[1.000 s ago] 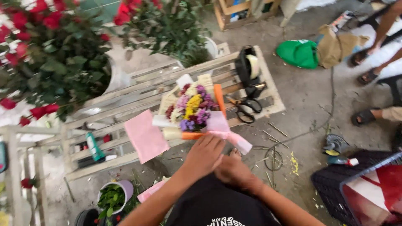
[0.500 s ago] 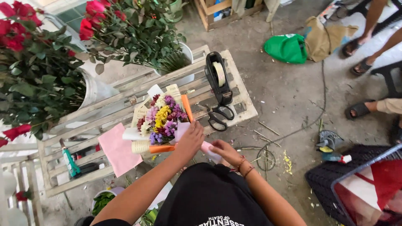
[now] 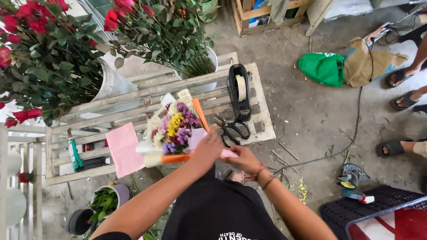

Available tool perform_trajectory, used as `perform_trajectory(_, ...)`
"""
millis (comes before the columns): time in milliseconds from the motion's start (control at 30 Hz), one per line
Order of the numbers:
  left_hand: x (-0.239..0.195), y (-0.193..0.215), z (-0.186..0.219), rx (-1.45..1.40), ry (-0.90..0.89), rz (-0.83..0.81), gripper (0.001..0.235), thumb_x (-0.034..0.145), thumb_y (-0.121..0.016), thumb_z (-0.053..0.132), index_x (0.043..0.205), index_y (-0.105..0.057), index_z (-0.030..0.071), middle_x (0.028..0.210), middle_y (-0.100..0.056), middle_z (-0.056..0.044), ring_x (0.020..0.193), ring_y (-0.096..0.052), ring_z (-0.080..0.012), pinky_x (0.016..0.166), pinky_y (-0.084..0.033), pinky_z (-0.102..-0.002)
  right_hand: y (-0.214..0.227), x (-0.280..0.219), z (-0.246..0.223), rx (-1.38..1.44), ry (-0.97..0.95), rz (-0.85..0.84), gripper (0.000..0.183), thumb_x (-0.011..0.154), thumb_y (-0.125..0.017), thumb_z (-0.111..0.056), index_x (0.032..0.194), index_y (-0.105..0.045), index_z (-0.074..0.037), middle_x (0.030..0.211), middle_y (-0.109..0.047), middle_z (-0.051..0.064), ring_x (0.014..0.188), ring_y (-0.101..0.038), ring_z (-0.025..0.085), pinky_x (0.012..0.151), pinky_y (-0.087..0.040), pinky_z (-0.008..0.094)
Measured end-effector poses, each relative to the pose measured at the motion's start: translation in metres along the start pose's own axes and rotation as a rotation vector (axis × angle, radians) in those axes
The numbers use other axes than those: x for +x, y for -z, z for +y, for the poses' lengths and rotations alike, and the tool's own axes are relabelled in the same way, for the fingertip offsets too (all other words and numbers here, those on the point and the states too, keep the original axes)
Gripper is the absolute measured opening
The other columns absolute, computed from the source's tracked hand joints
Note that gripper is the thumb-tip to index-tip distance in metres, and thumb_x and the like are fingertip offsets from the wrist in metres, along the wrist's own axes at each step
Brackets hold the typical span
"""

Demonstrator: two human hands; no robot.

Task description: The person wraps a bouquet of colorful flowers with pink and orange paper. They fold the paper around the stems, secure it with tape, and trim the excess paper with scissors.

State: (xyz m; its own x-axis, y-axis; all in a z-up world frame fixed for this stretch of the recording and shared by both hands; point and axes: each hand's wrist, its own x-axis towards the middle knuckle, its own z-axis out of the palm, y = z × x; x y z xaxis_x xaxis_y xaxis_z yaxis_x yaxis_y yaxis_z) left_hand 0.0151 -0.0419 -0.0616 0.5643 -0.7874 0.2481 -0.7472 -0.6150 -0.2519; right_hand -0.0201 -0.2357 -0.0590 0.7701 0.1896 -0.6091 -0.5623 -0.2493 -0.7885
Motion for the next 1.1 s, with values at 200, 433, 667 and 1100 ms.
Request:
perform_trajectory(200, 0.063, 0.029, 0.018, -0.273, 0.092, -0.113, 0.014, 0.085, -0.068, 0.016, 0.083, -0.073, 0.003, 0.078, -0.067, -0.015, 0.1, -0.059, -0.0372, 0.125, -0.015, -0.068, 0.087, -0.046, -0.093, -0.165, -0.074, -0.084, 0.052, 0.067, -0.088, -0.034, 0.109, -0.08, -0.004, 0.087, -0.076, 0.011, 0.08, -0.068, 0.021, 0.07, -0.052, 0.032)
perform_trajectory(433, 0.12, 0.072, 0.003, -0.452, 0.161, -0.626, 0.074, 0.068, -0.06, 0.066, 0.113, -0.069, 0.008, 0.114, -0.067, -0.02, 0.119, -0.051, -0.0403, 0.123, -0.003, -0.07, 0.148, 0.009, -0.064, 0.024, -0.118, -0.165, 0.037, 0.068, -0.087, -0.004, 0.1, -0.073, 0.004, 0.079, -0.077, 0.018, 0.071, -0.076, 0.026, 0.064, -0.061, 0.034)
perform_trajectory(667, 0.13, 0.068, -0.006, -0.496, 0.147, -0.653, 0.059, 0.076, -0.065, 0.053, 0.11, -0.072, 0.006, 0.111, -0.071, -0.018, 0.118, -0.056, -0.041, 0.119, -0.006, -0.072, 0.16, 0.032, -0.054, -0.007, -0.118, -0.261, 0.042, 0.07, -0.091, -0.008, 0.105, -0.07, 0.004, 0.085, -0.077, 0.017, 0.071, -0.075, 0.024, 0.066, -0.064, 0.034)
perform_trajectory(1100, 0.123, 0.071, 0.007, -0.456, 0.234, -0.591, 0.057, 0.075, -0.075, 0.04, 0.118, -0.072, 0.004, 0.117, -0.071, -0.015, 0.122, -0.052, -0.0381, 0.121, -0.002, -0.07, 0.155, 0.001, -0.097, -0.333, 0.19, -0.1, 0.043, 0.082, -0.079, -0.03, 0.116, -0.076, -0.004, 0.112, -0.077, 0.022, 0.112, -0.069, 0.034, 0.098, -0.052, 0.048)
